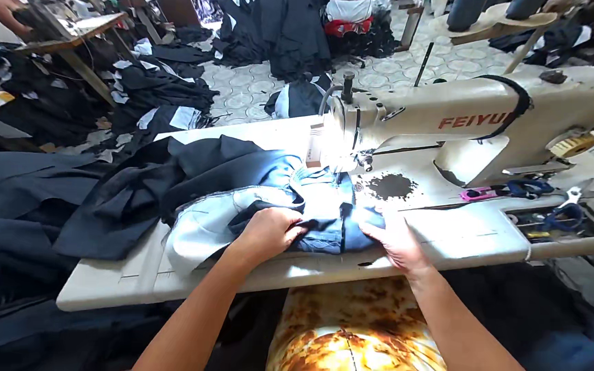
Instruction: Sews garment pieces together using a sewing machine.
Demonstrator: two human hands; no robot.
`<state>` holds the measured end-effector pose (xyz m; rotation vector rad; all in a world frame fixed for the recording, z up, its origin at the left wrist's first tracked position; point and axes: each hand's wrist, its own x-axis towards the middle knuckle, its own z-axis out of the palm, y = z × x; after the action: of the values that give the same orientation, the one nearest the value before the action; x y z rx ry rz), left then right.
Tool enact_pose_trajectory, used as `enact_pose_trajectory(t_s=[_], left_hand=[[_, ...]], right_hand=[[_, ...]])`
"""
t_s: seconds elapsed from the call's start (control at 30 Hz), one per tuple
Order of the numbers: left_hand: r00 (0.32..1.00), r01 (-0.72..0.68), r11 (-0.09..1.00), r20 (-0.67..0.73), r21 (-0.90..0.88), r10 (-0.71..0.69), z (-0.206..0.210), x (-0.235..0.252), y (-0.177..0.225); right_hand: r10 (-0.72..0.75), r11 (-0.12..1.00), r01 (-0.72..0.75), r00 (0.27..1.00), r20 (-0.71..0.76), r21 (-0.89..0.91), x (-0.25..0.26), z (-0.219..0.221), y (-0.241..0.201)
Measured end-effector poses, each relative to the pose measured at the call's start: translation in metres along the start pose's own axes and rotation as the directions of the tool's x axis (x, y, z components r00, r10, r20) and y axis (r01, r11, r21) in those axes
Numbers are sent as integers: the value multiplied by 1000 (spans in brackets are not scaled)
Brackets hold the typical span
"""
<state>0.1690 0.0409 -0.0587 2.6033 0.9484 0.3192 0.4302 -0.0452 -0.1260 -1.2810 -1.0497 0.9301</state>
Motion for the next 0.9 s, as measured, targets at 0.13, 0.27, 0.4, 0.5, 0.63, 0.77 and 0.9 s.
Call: enact_pose_trajectory(t_s=[0.13,0.27,0.4,0.5,0.63,0.77,0.9], left_hand=[[999,49,988,0,-148,-50,-2,7,23],[995,95,966,43,-239,-88,3,19,34],[993,111,924,79,-367,-88,10,29,37],[992,121,881,88,-458,-90,15,31,38],[994,104,840,83,-533,-71,17,32,36],[996,79,867,-1,-492,-91,18,32,39],[995,58,854,-43,-517,-94,21,33,37]], right_hand=[[6,997,-2,999,-48,81,5,3,-2],[7,997,-2,998,-64,82,8,6,-2],[16,994,-9,997,-72,106,8,9,-4],[-20,991,26,999,-46,130,7,12,-7],[-65,984,65,998,-3,165,6,16,-12],[-62,980,60,998,5,191,5,20,-16],[-23,987,16,999,40,163,2,21,-21]])
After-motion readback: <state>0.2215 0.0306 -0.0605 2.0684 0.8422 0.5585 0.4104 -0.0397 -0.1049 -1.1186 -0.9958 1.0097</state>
